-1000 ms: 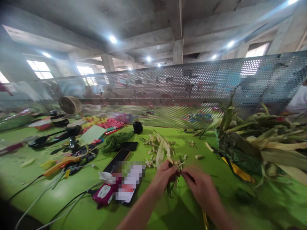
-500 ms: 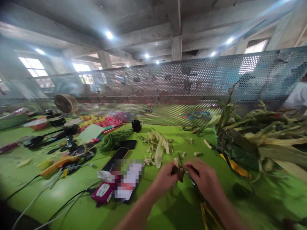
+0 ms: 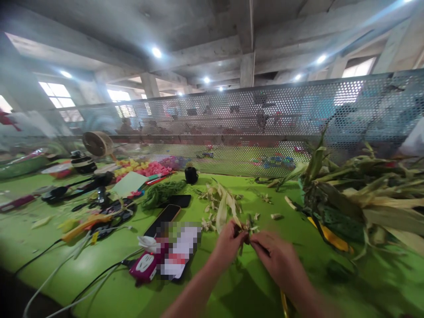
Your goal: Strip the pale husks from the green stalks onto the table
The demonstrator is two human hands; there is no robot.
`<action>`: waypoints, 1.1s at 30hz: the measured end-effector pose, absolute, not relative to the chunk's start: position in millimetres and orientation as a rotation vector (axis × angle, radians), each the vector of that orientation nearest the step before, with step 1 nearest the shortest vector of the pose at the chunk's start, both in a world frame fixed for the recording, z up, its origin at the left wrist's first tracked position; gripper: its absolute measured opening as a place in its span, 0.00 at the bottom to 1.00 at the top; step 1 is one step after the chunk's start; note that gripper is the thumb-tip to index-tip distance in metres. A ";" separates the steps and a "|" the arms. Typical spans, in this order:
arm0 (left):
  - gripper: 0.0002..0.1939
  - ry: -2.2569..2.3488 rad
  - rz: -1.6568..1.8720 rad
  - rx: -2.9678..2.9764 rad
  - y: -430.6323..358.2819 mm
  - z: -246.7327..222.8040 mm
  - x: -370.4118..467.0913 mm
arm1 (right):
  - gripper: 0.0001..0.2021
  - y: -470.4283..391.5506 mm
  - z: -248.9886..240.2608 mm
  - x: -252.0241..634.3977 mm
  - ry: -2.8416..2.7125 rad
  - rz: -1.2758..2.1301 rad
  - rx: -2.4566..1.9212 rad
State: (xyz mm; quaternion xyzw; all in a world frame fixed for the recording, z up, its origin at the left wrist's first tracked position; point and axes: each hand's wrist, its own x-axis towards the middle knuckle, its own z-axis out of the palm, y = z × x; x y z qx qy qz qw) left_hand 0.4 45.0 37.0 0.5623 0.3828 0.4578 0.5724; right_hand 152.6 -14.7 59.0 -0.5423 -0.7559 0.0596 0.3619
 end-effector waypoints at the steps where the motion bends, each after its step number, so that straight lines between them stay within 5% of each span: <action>1: 0.06 0.901 1.078 1.387 44.2 36.8 0.2 | 0.11 -14.8 58.8 153.4 -1.956 0.135 -1.387; 11: 0.02 0.595 0.760 1.478 32.8 53.8 -6.0 | 0.09 -6.8 77.5 165.1 -1.660 0.425 -1.542; 17: 0.20 0.657 0.929 1.023 34.7 49.6 -2.2 | 0.11 -5.6 72.9 154.9 -1.653 0.525 -1.532; 27: 0.08 0.833 1.104 1.185 42.8 28.2 7.1 | 0.15 -13.4 47.4 149.6 -1.998 -0.061 -1.433; 33: 0.03 0.904 1.107 1.524 36.4 29.8 4.9 | 0.15 -14.8 52.7 151.2 -1.960 -0.015 -1.443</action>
